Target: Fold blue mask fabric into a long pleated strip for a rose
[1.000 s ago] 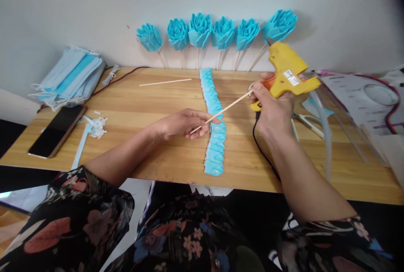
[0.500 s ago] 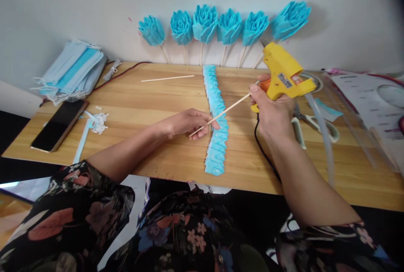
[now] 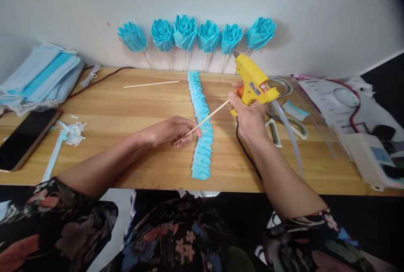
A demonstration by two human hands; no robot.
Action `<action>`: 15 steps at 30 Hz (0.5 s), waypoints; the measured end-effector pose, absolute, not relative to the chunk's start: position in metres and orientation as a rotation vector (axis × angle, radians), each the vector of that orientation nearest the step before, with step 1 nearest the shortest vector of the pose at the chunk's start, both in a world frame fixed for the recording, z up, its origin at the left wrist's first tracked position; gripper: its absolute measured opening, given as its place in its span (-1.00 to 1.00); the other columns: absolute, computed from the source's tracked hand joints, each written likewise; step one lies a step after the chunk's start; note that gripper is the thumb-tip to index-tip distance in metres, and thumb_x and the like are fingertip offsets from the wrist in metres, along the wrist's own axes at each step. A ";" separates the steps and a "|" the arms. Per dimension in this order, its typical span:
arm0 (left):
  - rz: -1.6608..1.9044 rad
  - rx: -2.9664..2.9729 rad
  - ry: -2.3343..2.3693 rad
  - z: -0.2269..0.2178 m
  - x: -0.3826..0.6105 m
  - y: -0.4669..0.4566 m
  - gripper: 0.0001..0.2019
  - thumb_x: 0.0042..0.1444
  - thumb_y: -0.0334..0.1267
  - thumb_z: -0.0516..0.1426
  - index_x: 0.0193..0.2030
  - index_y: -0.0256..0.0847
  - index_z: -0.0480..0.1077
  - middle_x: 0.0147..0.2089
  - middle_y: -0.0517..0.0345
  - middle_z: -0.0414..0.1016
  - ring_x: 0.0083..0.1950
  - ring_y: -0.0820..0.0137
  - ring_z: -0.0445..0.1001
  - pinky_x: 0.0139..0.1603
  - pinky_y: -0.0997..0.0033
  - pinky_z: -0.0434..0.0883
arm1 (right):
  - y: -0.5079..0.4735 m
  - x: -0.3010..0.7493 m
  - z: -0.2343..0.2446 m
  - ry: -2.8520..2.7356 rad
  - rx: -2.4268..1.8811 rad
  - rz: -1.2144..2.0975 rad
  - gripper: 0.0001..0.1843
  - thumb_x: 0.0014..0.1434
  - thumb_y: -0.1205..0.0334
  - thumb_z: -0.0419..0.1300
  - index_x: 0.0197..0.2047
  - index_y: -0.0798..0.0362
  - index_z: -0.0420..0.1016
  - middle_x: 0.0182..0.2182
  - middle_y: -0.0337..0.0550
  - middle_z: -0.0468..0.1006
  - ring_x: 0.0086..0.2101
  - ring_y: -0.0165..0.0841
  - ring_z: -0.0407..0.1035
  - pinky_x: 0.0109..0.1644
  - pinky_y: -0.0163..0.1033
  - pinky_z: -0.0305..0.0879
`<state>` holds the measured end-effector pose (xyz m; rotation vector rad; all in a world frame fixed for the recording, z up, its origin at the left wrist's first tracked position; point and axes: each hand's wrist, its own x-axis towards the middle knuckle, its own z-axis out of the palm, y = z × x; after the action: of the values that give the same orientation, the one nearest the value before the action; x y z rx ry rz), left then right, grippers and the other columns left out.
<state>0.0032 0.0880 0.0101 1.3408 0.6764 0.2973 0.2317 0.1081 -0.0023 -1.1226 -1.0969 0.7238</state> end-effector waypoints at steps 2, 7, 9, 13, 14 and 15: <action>0.272 1.384 0.706 0.012 0.003 0.087 -0.80 0.22 -0.26 0.02 -0.18 -0.29 0.43 -0.53 0.30 0.26 -0.57 0.54 0.27 -0.50 0.50 0.23 | 0.107 0.232 -0.002 -1.101 -1.109 0.738 -0.63 -0.05 0.01 0.43 -0.20 -0.07 0.48 -0.30 -0.25 0.53 -0.47 -0.45 0.33 -0.45 -0.29 0.36; 0.659 1.735 0.942 0.026 0.001 0.088 -0.73 0.24 -0.15 0.11 -0.09 -0.26 0.53 -0.18 0.04 0.59 -0.14 0.36 0.51 -0.14 0.40 0.43 | 0.111 0.233 -0.005 -1.090 -1.102 0.750 -0.63 -0.03 -0.02 0.42 -0.20 -0.07 0.49 -0.30 -0.26 0.52 -0.46 -0.45 0.33 -0.41 -0.28 0.37; 0.920 1.726 1.054 0.038 0.007 0.082 -0.72 0.21 -0.15 0.15 -0.06 -0.26 0.54 -0.10 0.00 0.60 -0.07 0.34 0.51 -0.08 0.37 0.43 | 0.112 0.234 -0.007 -1.086 -1.112 0.750 -0.62 -0.03 -0.03 0.42 -0.19 -0.08 0.48 -0.27 -0.26 0.54 -0.37 -0.41 0.40 -0.32 -0.25 0.42; 0.690 1.562 0.842 0.062 0.043 0.056 -0.71 0.22 -0.16 0.17 -0.01 -0.26 0.55 -0.27 0.09 0.59 -0.31 0.46 0.47 -0.26 0.46 0.42 | 0.109 0.232 -0.008 -1.141 -1.162 0.764 -0.63 -0.01 -0.04 0.39 -0.17 -0.07 0.50 -0.29 -0.25 0.55 -0.27 -0.33 0.47 -0.16 -0.16 0.46; 0.574 1.500 0.755 0.064 0.057 0.049 -0.67 0.24 -0.16 0.16 0.07 -0.25 0.52 -0.27 0.09 0.59 -0.35 0.50 0.45 -0.32 0.49 0.41 | 0.108 0.232 -0.008 -1.163 -1.173 0.759 -0.64 0.01 -0.04 0.38 -0.16 -0.08 0.50 -0.27 -0.25 0.56 -0.25 -0.32 0.47 -0.12 -0.14 0.46; 0.504 1.425 0.700 0.065 0.073 0.043 -0.61 0.25 -0.15 0.15 0.16 -0.24 0.46 -0.24 0.09 0.59 -0.39 0.53 0.43 -0.36 0.51 0.39 | 0.106 0.231 -0.007 -1.185 -1.179 0.750 -0.66 0.03 -0.04 0.36 -0.15 -0.10 0.51 -0.24 -0.25 0.57 -0.23 -0.31 0.48 -0.07 -0.12 0.46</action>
<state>0.0729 0.0433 0.0648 1.4246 0.6998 0.5042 0.2310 0.1056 -0.0070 -1.1791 -1.1849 0.7500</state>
